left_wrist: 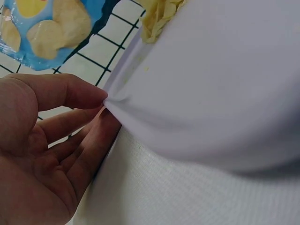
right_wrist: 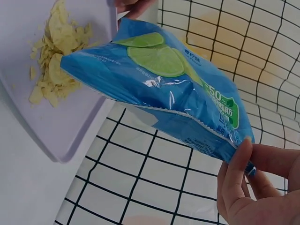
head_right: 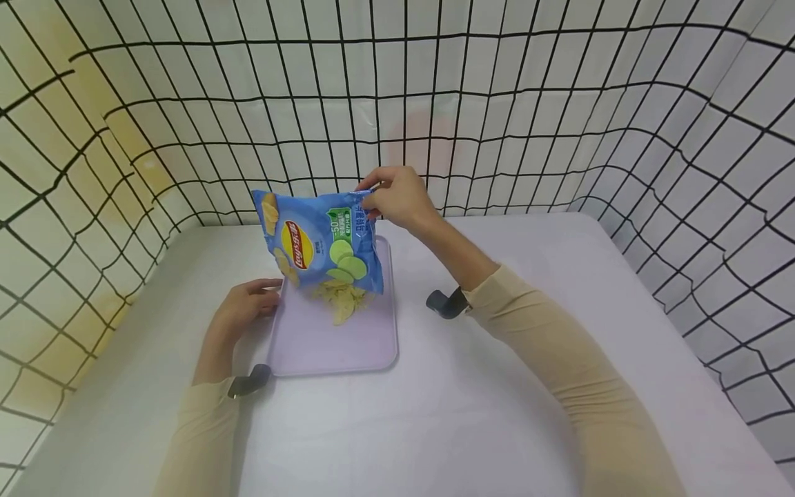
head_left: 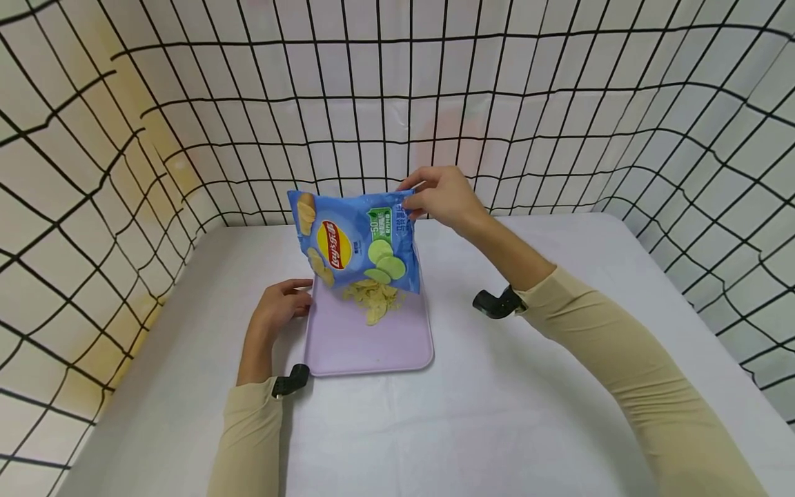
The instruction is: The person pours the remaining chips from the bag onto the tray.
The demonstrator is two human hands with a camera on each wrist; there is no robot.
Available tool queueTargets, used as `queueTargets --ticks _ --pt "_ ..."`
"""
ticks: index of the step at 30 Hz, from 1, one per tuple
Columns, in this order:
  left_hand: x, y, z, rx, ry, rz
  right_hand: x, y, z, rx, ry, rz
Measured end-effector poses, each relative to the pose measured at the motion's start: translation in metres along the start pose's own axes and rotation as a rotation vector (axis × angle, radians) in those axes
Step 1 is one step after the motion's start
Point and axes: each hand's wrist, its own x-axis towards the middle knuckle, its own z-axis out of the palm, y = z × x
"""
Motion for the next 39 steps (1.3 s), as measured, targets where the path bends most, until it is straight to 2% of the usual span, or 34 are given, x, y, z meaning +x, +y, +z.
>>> queueTargets --ticks 4,12,22,39 --pt "-0.0005 -0.0010 -0.0002 0.006 0.001 0.001 -0.0009 -0.0002 -0.0022 0.016 -0.002 0.001" --pt "-0.0003 0.0011 -0.0017 0.003 -0.004 0.015 0.0004 0.0002 -0.0064 0.147 0.030 -0.006" --pt "-0.0007 0.0005 0.0004 -0.016 0.004 0.000 -0.0002 -0.0007 -0.0069 0.117 0.065 -0.002" --pt "-0.0037 0.0015 0.0006 -0.017 0.013 0.030 -0.0030 0.0017 -0.0076 0.102 0.085 0.017"
